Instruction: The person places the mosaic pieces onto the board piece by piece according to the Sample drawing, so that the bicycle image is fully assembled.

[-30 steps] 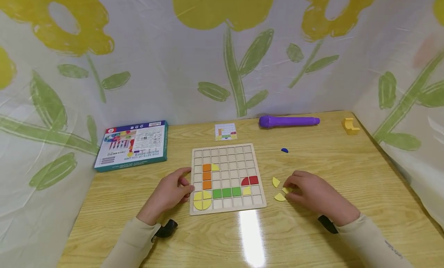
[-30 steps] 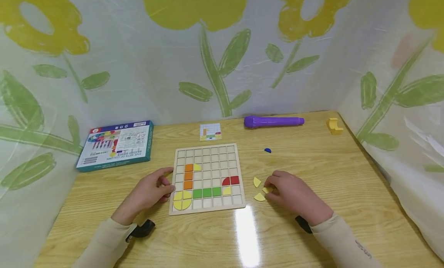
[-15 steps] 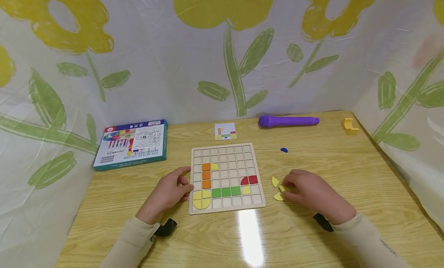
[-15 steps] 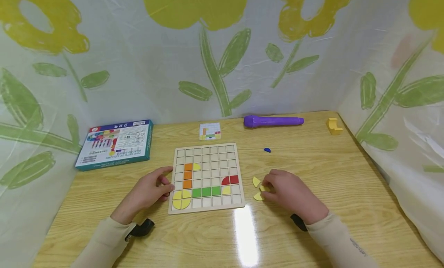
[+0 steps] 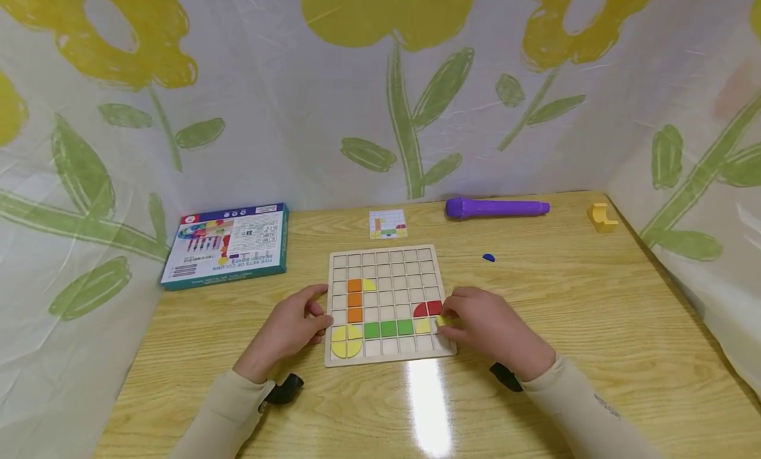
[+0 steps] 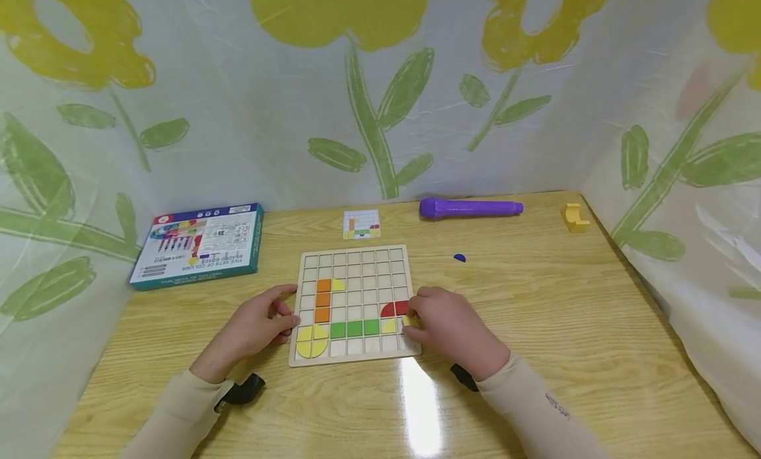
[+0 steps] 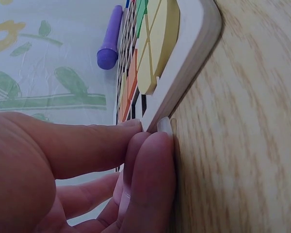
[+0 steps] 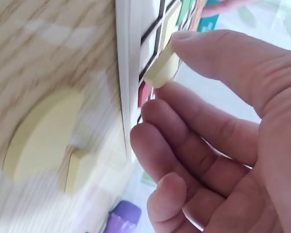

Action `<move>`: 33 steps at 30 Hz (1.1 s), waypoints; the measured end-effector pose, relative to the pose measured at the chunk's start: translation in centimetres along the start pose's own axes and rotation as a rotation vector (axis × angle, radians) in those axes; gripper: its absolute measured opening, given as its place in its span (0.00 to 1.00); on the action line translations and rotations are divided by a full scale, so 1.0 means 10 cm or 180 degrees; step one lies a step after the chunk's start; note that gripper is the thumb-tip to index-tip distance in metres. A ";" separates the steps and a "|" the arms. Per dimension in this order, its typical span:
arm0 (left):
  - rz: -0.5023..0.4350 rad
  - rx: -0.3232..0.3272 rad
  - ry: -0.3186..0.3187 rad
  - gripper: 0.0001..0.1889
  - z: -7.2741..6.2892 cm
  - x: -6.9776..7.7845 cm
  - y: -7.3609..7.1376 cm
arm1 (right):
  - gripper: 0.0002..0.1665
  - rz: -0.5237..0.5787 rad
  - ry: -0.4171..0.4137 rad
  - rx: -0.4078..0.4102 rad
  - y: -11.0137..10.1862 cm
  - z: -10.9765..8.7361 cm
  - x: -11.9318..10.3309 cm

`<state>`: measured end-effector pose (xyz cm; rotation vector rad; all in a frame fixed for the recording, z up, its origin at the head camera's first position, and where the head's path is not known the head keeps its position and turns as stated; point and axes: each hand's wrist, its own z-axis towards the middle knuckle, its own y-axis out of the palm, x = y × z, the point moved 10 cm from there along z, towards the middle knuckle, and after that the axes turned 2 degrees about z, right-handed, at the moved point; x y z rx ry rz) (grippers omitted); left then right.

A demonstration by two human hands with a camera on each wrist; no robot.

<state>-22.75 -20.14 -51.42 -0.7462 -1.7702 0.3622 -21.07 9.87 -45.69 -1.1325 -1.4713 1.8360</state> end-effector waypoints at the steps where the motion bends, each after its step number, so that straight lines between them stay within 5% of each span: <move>1: 0.0003 0.0001 0.0001 0.34 0.00 0.00 0.00 | 0.15 0.0005 0.0011 0.0003 0.01 0.01 -0.01; 26: 0.0016 -0.0005 0.0011 0.34 -0.01 0.00 0.00 | 0.11 0.0164 0.0074 0.0039 0.09 0.05 -0.06; 33: 0.0045 -0.0006 0.0009 0.34 0.00 0.01 0.00 | 0.07 0.0296 0.0016 0.0053 -0.05 0.05 0.02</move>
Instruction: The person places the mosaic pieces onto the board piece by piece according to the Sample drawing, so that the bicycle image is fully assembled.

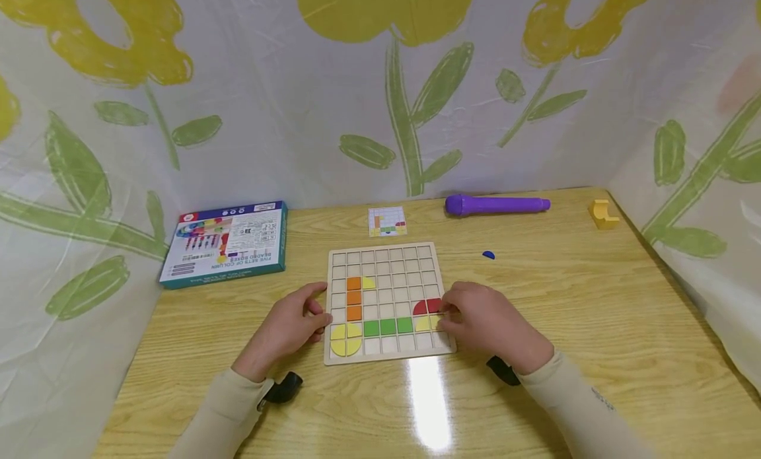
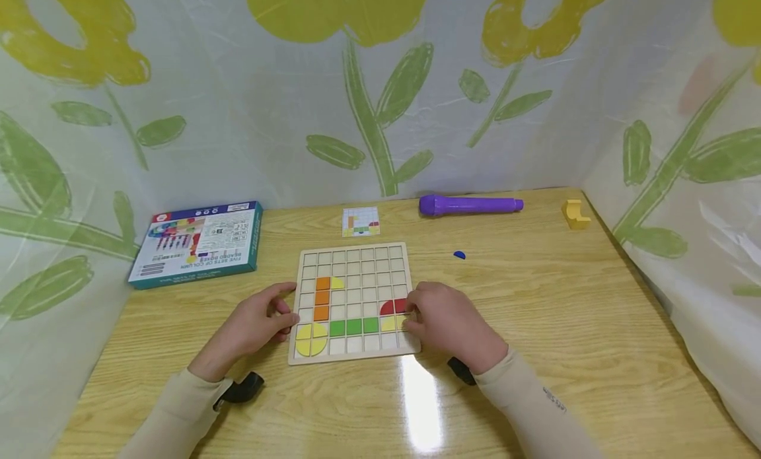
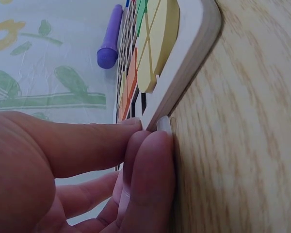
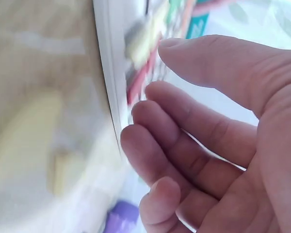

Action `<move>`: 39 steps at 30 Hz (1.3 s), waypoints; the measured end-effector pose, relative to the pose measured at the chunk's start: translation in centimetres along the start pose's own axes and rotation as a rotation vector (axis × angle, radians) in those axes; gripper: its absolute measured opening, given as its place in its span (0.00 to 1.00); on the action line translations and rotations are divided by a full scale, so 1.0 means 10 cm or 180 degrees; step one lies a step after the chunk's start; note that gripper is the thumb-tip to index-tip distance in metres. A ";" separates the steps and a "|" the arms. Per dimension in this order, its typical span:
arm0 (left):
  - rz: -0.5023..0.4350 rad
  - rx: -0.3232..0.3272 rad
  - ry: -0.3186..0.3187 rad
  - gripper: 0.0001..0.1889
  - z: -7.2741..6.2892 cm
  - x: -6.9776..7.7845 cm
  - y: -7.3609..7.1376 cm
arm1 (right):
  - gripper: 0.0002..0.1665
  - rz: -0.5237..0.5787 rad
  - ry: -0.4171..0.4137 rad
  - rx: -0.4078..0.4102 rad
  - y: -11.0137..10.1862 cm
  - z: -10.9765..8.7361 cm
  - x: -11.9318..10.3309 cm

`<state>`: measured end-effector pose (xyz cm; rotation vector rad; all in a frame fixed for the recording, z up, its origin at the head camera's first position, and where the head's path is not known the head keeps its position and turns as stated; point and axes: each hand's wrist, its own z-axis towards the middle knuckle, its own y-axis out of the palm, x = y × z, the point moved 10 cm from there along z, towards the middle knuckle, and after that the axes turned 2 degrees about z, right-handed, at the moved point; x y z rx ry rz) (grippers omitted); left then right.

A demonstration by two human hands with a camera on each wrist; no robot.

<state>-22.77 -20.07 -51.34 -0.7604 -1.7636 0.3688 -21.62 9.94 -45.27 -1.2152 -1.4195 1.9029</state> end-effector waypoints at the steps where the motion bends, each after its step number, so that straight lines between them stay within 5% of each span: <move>1: -0.0003 -0.0002 0.0001 0.34 0.00 0.00 0.00 | 0.07 0.0017 0.0027 0.0026 -0.05 -0.01 0.04; 17: 0.0035 0.0008 -0.0015 0.35 -0.01 0.00 -0.02 | 0.13 0.0136 0.0507 0.0045 -0.16 -0.22 0.54; 39: -0.0046 0.0024 -0.0011 0.34 -0.02 0.01 0.00 | 0.11 0.0170 0.0632 -0.0110 -0.03 -0.15 0.59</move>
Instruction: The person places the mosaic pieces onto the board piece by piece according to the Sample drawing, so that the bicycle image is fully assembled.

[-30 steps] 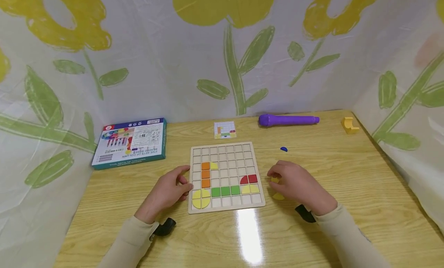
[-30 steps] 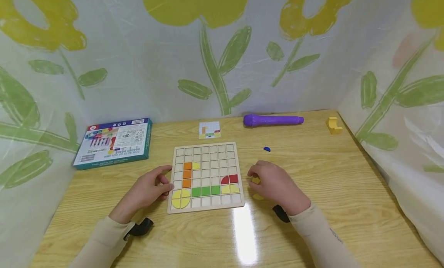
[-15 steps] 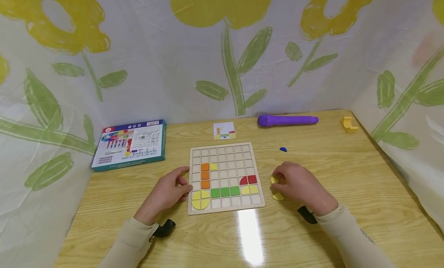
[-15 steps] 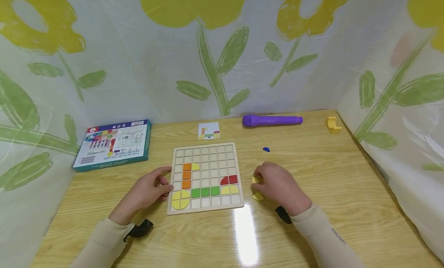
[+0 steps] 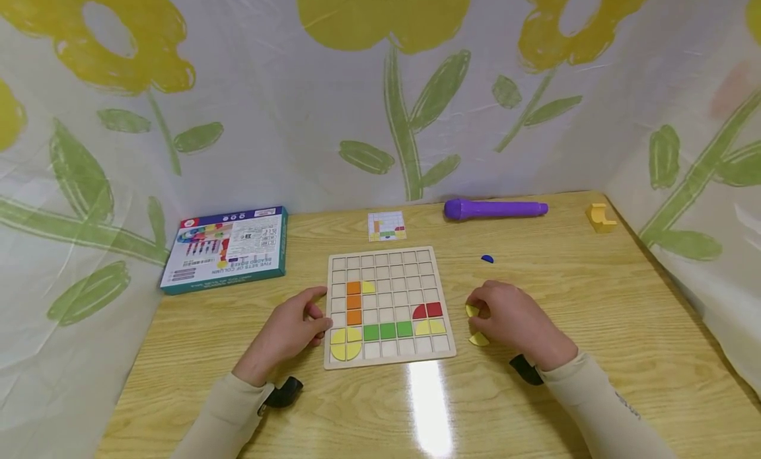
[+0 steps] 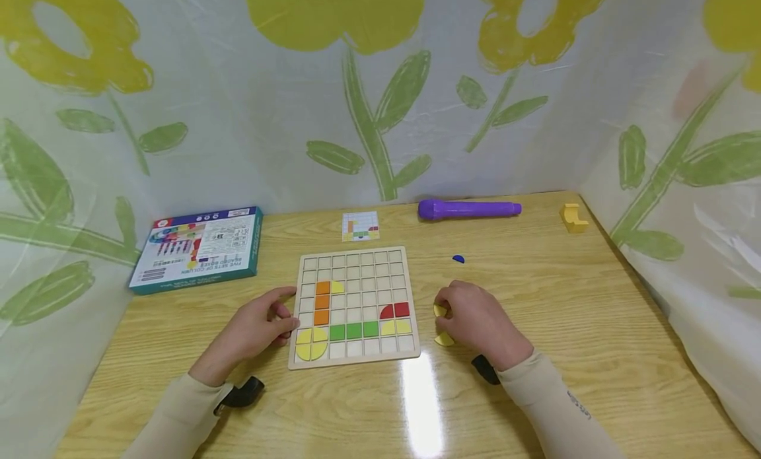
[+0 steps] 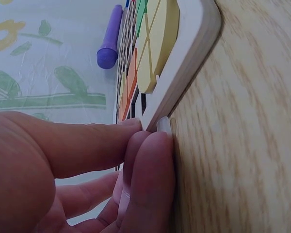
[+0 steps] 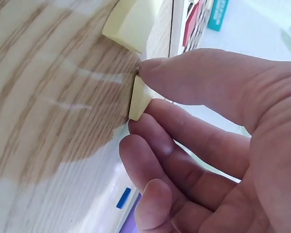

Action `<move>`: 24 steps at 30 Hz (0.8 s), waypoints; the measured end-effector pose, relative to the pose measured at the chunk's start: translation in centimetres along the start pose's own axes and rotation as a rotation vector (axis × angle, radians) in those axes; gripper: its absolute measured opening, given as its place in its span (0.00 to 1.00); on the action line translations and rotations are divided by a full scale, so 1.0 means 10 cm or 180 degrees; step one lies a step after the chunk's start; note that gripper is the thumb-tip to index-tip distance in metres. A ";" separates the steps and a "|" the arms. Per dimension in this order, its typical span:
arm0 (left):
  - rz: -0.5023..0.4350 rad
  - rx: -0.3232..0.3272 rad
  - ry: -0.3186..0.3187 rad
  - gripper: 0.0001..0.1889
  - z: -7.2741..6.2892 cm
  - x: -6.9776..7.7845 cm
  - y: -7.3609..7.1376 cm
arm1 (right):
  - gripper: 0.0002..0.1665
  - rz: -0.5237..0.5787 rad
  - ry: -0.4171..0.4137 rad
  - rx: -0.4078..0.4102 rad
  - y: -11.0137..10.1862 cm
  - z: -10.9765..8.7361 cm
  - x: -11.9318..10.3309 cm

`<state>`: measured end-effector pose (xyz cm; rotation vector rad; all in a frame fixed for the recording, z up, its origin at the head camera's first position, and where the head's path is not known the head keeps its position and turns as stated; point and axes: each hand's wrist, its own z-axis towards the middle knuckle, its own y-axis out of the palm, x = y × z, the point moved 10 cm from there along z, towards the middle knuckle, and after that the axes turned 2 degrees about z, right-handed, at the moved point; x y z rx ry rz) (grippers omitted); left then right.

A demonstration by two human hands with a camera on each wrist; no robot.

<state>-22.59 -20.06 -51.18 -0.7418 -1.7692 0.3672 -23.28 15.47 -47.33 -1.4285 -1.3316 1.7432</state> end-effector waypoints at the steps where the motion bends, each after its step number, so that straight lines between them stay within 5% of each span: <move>1: -0.0001 0.0002 0.0000 0.34 0.00 0.00 0.00 | 0.11 0.0001 -0.0010 -0.0006 0.00 0.00 -0.01; 15: 0.0004 -0.0011 0.0019 0.34 0.01 0.00 0.01 | 0.12 -0.0040 -0.0423 -0.0058 0.03 -0.06 -0.51; 24: 0.0018 -0.0013 -0.0011 0.35 0.02 -0.02 0.02 | 0.10 -0.0058 -0.1020 0.0039 0.17 -0.14 -0.91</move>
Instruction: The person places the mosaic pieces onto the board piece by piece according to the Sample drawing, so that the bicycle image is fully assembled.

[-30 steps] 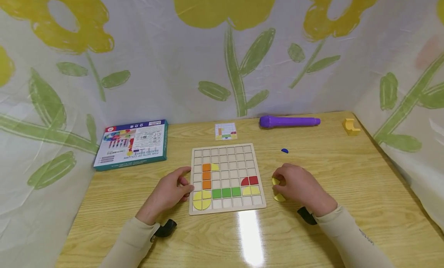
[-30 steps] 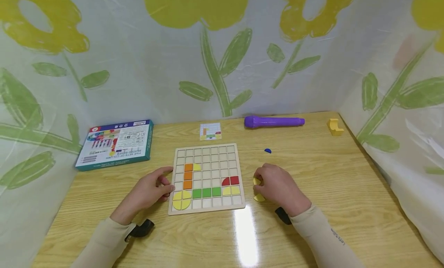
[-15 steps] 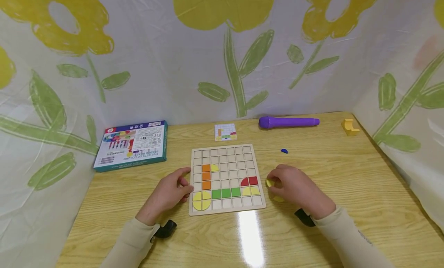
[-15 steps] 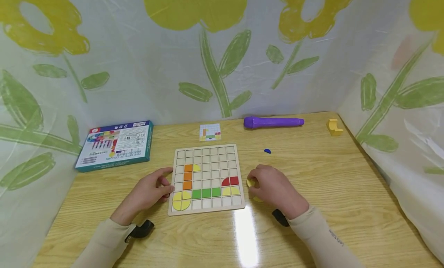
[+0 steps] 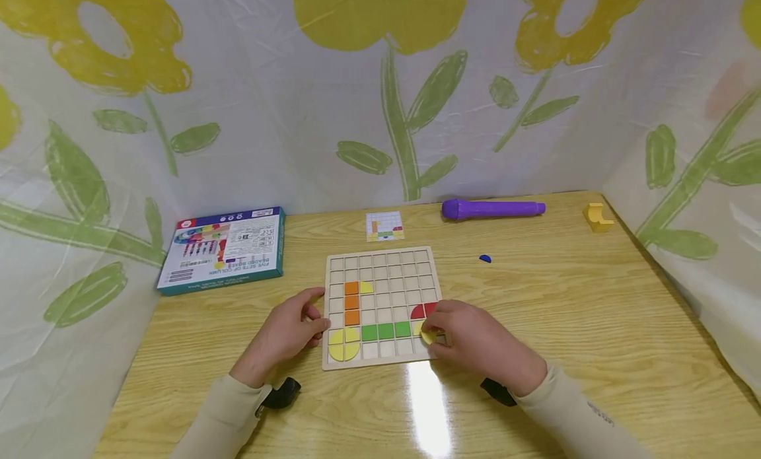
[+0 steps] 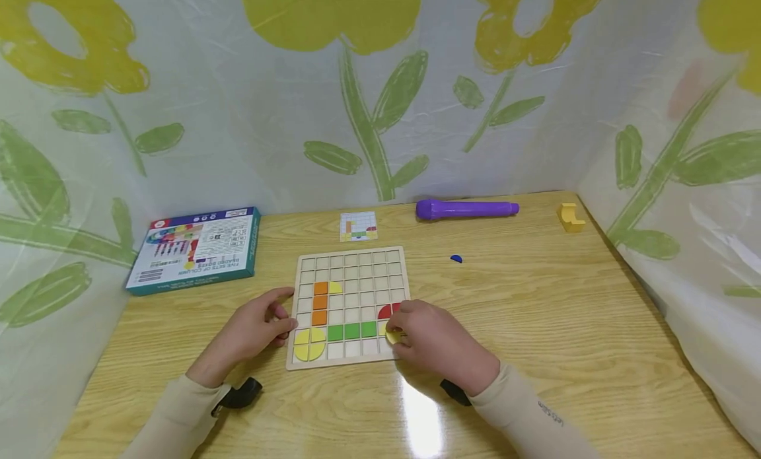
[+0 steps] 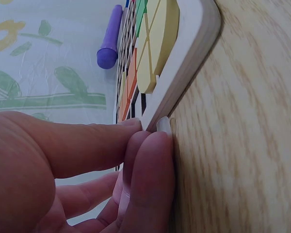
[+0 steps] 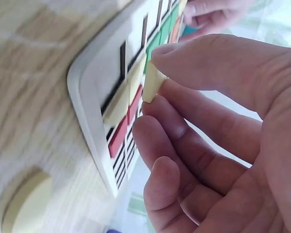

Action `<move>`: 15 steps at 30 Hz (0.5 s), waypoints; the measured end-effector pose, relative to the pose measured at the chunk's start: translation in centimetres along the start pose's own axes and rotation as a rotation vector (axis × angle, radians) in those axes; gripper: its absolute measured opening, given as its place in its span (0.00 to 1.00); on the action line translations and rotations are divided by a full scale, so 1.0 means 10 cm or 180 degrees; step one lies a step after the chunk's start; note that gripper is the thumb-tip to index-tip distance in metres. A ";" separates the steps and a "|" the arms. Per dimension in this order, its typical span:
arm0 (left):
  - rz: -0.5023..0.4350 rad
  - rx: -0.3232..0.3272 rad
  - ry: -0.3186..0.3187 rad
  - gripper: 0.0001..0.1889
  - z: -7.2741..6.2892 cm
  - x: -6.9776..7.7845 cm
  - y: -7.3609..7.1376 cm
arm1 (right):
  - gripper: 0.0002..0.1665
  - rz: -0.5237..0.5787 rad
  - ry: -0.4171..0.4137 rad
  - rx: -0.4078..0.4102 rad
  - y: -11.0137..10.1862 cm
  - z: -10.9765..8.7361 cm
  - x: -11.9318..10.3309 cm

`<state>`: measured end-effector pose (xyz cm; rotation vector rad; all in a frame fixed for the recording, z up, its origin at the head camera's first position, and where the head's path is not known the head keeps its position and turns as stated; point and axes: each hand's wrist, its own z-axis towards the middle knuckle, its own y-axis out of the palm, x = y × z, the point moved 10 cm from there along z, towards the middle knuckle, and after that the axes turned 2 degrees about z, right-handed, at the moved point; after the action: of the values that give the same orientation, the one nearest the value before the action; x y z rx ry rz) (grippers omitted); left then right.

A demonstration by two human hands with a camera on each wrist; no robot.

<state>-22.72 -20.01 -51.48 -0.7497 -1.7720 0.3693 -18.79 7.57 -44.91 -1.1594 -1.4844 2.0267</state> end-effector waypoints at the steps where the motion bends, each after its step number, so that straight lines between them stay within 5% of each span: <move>1: 0.0003 -0.0001 -0.0001 0.35 0.00 0.00 0.00 | 0.10 -0.0032 -0.0053 0.0001 0.02 0.00 -0.03; 15: -0.0014 -0.0010 0.0017 0.34 -0.02 0.02 -0.02 | 0.09 -0.0263 -0.0241 0.0035 0.14 0.03 -0.13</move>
<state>-22.60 -20.02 -51.17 -0.7483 -1.7693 0.3612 -18.07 5.96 -45.62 -1.0103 -1.5289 2.0409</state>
